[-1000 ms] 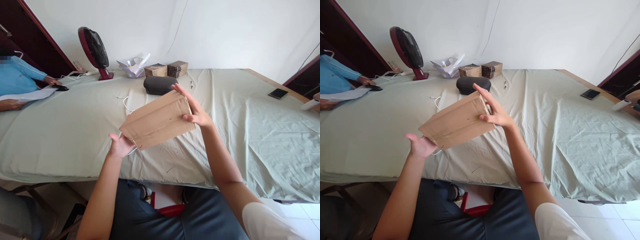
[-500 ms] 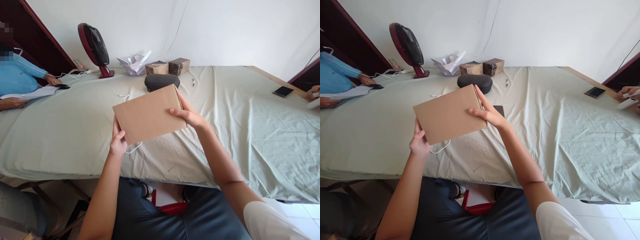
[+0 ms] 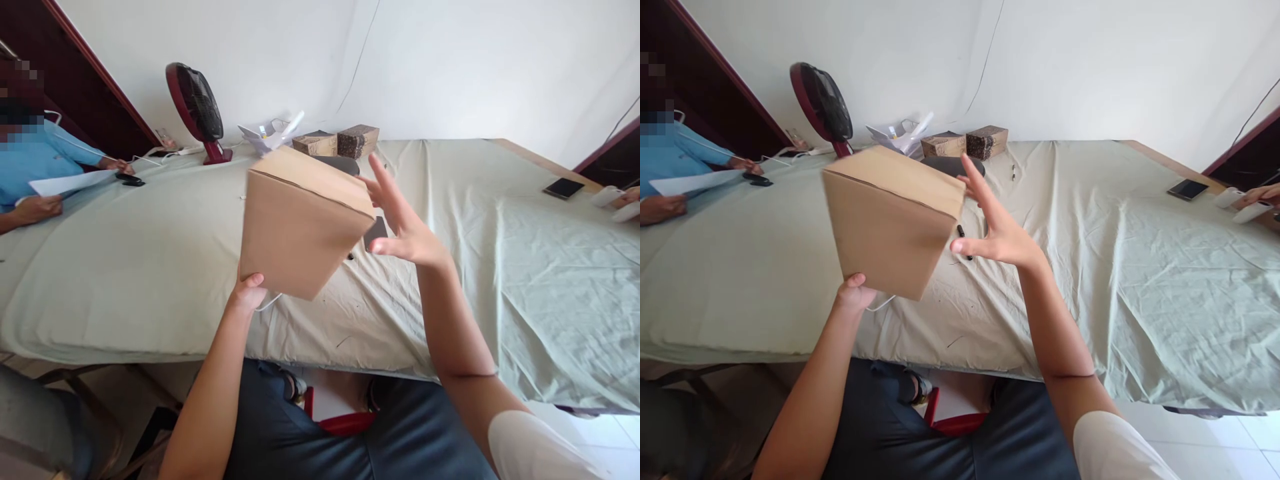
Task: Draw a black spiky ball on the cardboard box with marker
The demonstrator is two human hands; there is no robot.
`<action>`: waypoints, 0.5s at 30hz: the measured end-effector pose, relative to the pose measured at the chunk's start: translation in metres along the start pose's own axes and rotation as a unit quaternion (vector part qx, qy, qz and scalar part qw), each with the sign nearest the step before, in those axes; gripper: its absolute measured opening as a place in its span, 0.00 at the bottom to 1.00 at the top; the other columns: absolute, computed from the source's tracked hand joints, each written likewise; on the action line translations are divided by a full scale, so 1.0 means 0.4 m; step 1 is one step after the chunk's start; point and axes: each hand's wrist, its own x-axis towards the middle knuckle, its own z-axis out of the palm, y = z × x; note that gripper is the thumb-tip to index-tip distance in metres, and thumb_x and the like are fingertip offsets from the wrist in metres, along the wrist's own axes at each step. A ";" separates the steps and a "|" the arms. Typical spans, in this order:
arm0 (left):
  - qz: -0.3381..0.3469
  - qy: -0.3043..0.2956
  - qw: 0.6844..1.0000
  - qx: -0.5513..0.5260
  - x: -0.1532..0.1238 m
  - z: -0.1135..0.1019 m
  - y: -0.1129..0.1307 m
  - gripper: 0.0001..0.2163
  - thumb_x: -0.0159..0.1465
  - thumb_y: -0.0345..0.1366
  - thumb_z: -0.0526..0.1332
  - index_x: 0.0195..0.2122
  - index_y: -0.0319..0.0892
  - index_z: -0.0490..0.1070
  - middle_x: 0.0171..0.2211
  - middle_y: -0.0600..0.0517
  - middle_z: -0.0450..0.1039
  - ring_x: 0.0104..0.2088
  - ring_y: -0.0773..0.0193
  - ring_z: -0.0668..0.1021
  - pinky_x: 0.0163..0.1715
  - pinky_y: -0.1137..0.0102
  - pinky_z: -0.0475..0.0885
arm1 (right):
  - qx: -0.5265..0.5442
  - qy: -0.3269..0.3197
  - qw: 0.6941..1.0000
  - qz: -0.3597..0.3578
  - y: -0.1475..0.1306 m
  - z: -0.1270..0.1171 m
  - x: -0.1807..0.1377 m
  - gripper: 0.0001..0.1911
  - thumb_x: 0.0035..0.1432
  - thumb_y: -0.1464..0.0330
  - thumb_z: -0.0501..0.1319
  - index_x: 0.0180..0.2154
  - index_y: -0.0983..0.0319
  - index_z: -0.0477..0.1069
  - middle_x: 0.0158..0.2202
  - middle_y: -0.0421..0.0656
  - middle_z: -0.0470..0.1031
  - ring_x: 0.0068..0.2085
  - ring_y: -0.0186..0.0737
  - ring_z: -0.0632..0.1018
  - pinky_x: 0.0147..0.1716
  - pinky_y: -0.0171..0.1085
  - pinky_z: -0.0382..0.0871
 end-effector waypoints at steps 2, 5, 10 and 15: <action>-0.027 -0.002 0.999 0.044 -0.006 0.009 -0.021 0.43 0.44 0.52 0.82 0.62 0.49 0.74 0.57 0.43 0.81 0.56 0.45 0.83 0.59 0.50 0.79 | -0.012 0.001 1.000 0.002 -0.005 0.013 0.001 0.76 0.47 0.34 0.74 0.81 0.47 0.32 0.84 0.43 0.41 0.83 0.70 0.45 0.79 0.68 0.48; -0.054 -0.048 0.986 0.148 -0.016 0.016 -0.040 0.35 0.44 0.43 0.84 0.52 0.44 0.78 0.51 0.41 0.83 0.55 0.43 0.84 0.61 0.47 0.78 | -0.021 -0.019 1.000 -0.005 -0.009 0.036 0.005 0.76 0.48 0.38 0.76 0.81 0.46 0.31 0.84 0.42 0.38 0.82 0.72 0.45 0.79 0.69 0.48; 0.004 -0.077 0.961 0.265 -0.022 0.003 -0.038 0.29 0.50 0.47 0.81 0.51 0.43 0.80 0.50 0.40 0.82 0.60 0.40 0.80 0.66 0.45 0.74 | -0.038 -0.062 0.997 -0.027 -0.002 0.028 0.007 0.72 0.48 0.41 0.78 0.81 0.49 0.39 0.83 0.46 0.42 0.82 0.71 0.45 0.80 0.67 0.44; 0.192 -0.053 0.919 0.342 0.000 -0.016 -0.007 0.53 0.47 0.47 0.82 0.75 0.51 0.64 0.70 0.40 0.62 0.75 0.35 0.65 0.73 0.40 0.64 | -0.126 -0.072 0.989 -0.004 -0.006 -0.007 -0.015 0.62 0.50 0.42 0.78 0.77 0.48 0.52 0.83 0.48 0.40 0.83 0.73 0.41 0.79 0.71 0.40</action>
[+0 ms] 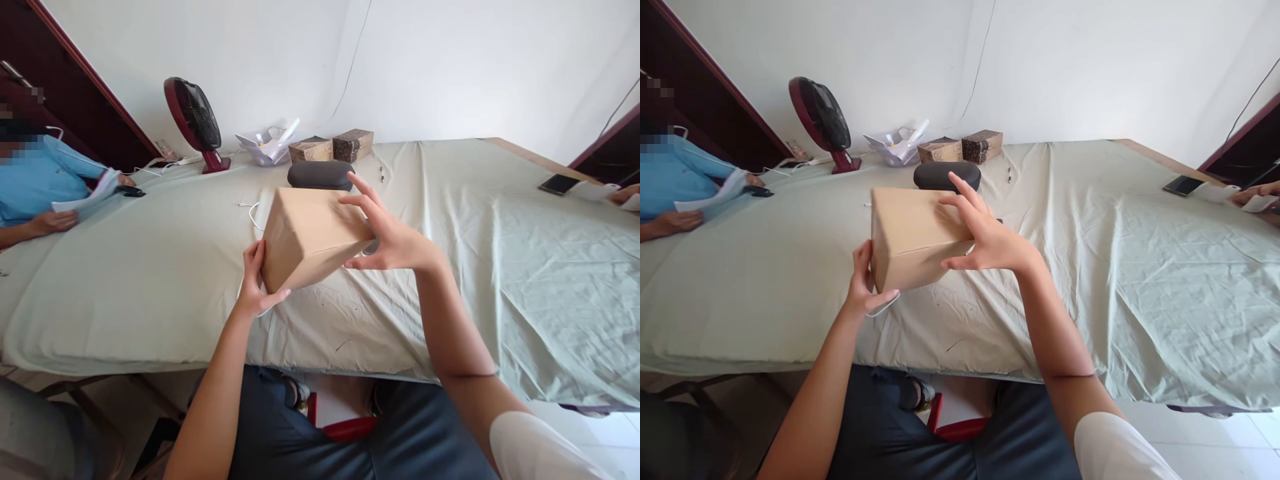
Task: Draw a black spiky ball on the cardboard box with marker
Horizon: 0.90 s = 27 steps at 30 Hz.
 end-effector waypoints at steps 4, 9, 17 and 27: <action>0.127 -0.009 0.986 0.112 0.014 -0.015 0.027 0.53 0.50 0.42 0.80 0.77 0.58 0.61 0.73 0.42 0.55 0.74 0.32 0.64 0.73 0.35 0.61 | -0.075 -0.045 0.996 0.012 -0.025 0.012 -0.009 0.70 0.50 0.44 0.78 0.81 0.44 0.38 0.82 0.47 0.44 0.82 0.76 0.40 0.77 0.77 0.33; 0.048 0.011 0.996 -0.069 0.012 0.004 0.075 0.55 0.49 0.62 0.80 0.76 0.59 0.62 0.74 0.42 0.58 0.77 0.33 0.60 0.76 0.39 0.58 | -0.048 -0.041 0.998 -0.022 -0.033 0.016 0.007 0.74 0.51 0.50 0.79 0.82 0.47 0.30 0.79 0.52 0.49 0.78 0.70 0.57 0.77 0.69 0.55; -0.356 0.058 0.825 -0.435 0.035 0.028 0.150 0.39 0.60 0.72 0.63 0.61 0.48 0.77 0.62 0.37 0.79 0.65 0.26 0.76 0.53 0.29 0.79 | 0.015 -0.036 0.999 -0.030 0.011 0.023 0.023 0.75 0.49 0.37 0.75 0.82 0.45 0.32 0.84 0.42 0.35 0.83 0.67 0.39 0.81 0.65 0.43; -0.076 0.125 0.988 -0.055 0.000 0.032 0.031 0.48 0.54 0.62 0.77 0.71 0.43 0.67 0.72 0.34 0.67 0.79 0.37 0.61 0.79 0.48 0.53 | 0.231 0.097 0.946 0.205 -0.012 0.066 0.044 0.46 0.71 0.38 0.53 0.81 0.45 0.44 0.84 0.32 0.39 0.84 0.49 0.43 0.82 0.58 0.37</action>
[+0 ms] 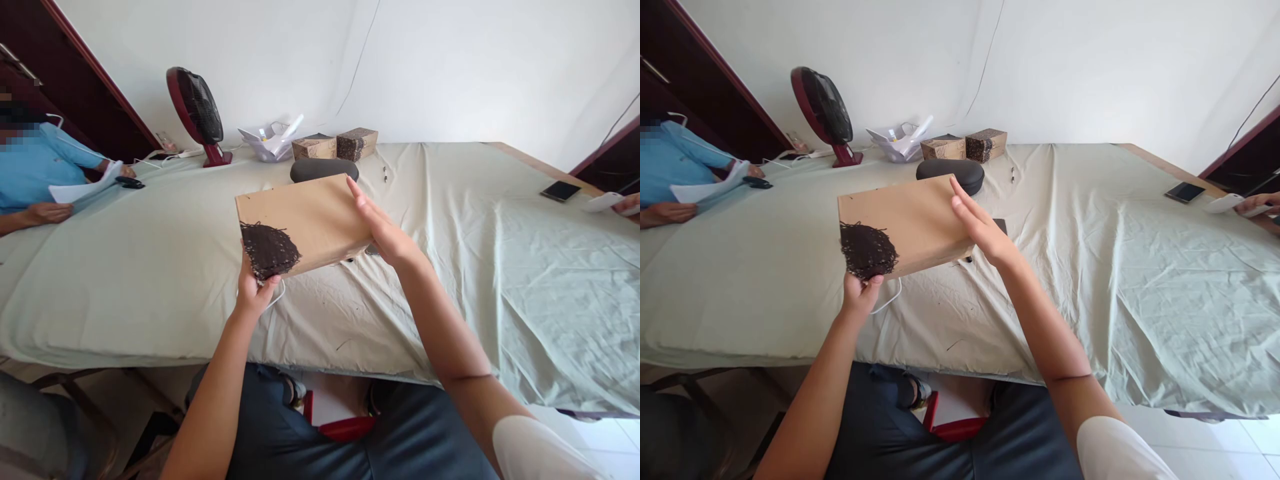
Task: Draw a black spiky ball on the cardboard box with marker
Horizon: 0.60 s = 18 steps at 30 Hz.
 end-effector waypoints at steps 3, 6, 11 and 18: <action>0.046 -0.039 0.998 -0.022 0.007 0.001 0.016 0.53 0.54 0.70 0.72 0.75 0.49 0.61 0.77 0.36 0.58 0.80 0.37 0.58 0.79 0.47 0.54 | -0.013 0.012 1.000 -0.006 0.038 -0.001 0.023 0.58 0.62 0.46 0.67 0.82 0.46 0.38 0.84 0.37 0.41 0.83 0.56 0.51 0.80 0.62 0.49; -0.017 -0.047 0.984 -0.169 0.007 0.010 0.043 0.49 0.57 0.77 0.62 0.76 0.63 0.55 0.78 0.41 0.56 0.77 0.36 0.64 0.68 0.39 0.70 | -0.024 0.010 0.999 -0.047 0.062 -0.006 0.035 0.65 0.59 0.48 0.70 0.81 0.45 0.29 0.84 0.42 0.43 0.80 0.60 0.59 0.74 0.64 0.64; -0.159 -0.037 0.958 -0.234 0.011 0.013 0.079 0.37 0.65 0.48 0.69 0.73 0.70 0.55 0.74 0.45 0.64 0.73 0.40 0.70 0.59 0.36 0.78 | -0.098 -0.017 0.990 -0.099 0.051 -0.008 0.023 0.58 0.61 0.50 0.69 0.81 0.42 0.37 0.83 0.42 0.50 0.78 0.64 0.62 0.66 0.66 0.71; -0.113 -0.021 0.961 -0.251 0.025 0.017 0.091 0.37 0.61 0.43 0.74 0.71 0.61 0.65 0.70 0.45 0.70 0.72 0.43 0.72 0.69 0.40 0.71 | -0.088 0.000 0.984 -0.153 0.041 -0.047 0.026 0.58 0.58 0.41 0.69 0.81 0.44 0.45 0.83 0.40 0.49 0.79 0.66 0.58 0.70 0.64 0.67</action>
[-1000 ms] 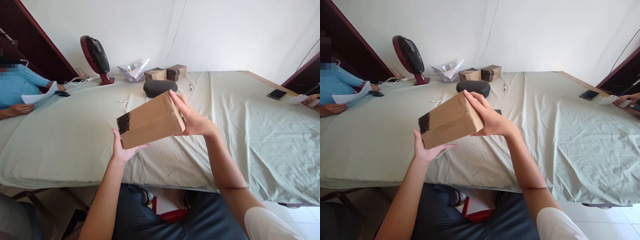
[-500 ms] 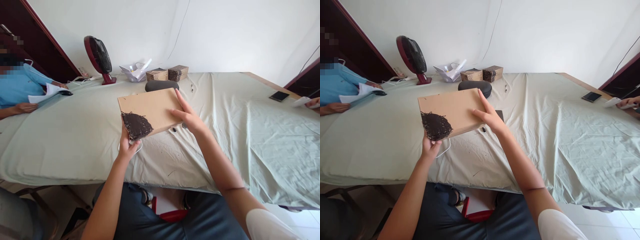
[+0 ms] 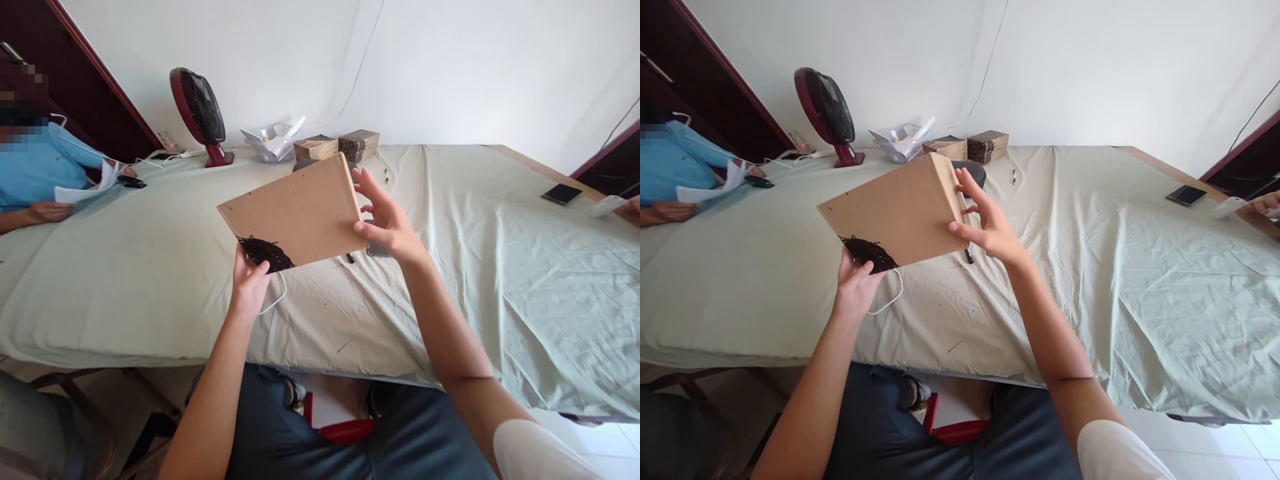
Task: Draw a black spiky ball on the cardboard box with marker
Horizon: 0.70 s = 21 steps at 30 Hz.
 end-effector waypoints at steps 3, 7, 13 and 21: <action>0.004 0.000 1.000 0.028 -0.009 0.006 -0.017 0.33 0.60 0.46 0.77 0.66 0.55 0.72 0.66 0.44 0.75 0.71 0.44 0.73 0.75 0.44 0.65 | 0.016 -0.016 1.000 0.001 -0.006 -0.018 0.000 0.60 0.56 0.40 0.70 0.80 0.44 0.47 0.83 0.40 0.50 0.78 0.66 0.60 0.72 0.62 0.66; 0.038 0.009 0.995 0.094 -0.016 0.012 -0.047 0.35 0.62 0.51 0.76 0.69 0.53 0.70 0.65 0.43 0.75 0.71 0.46 0.74 0.74 0.48 0.67 | 0.016 -0.027 0.999 -0.005 -0.012 -0.040 -0.006 0.64 0.54 0.42 0.74 0.81 0.46 0.43 0.82 0.43 0.51 0.77 0.66 0.62 0.71 0.62 0.69; 0.067 -0.061 0.990 0.108 -0.008 -0.030 -0.050 0.61 0.48 0.69 0.76 0.78 0.61 0.51 0.74 0.40 0.64 0.72 0.40 0.72 0.69 0.46 0.73 | -0.018 -0.070 0.996 -0.043 -0.011 -0.097 -0.013 0.59 0.50 0.44 0.77 0.78 0.45 0.57 0.82 0.42 0.52 0.79 0.67 0.58 0.74 0.64 0.63; 0.075 -0.130 0.970 0.192 -0.017 -0.052 -0.089 0.63 0.54 0.54 0.78 0.80 0.65 0.33 0.80 0.40 0.50 0.77 0.40 0.64 0.74 0.38 0.63 | -0.062 -0.025 0.996 -0.061 -0.028 -0.080 -0.019 0.71 0.48 0.30 0.69 0.81 0.46 0.41 0.83 0.42 0.47 0.82 0.69 0.50 0.79 0.68 0.47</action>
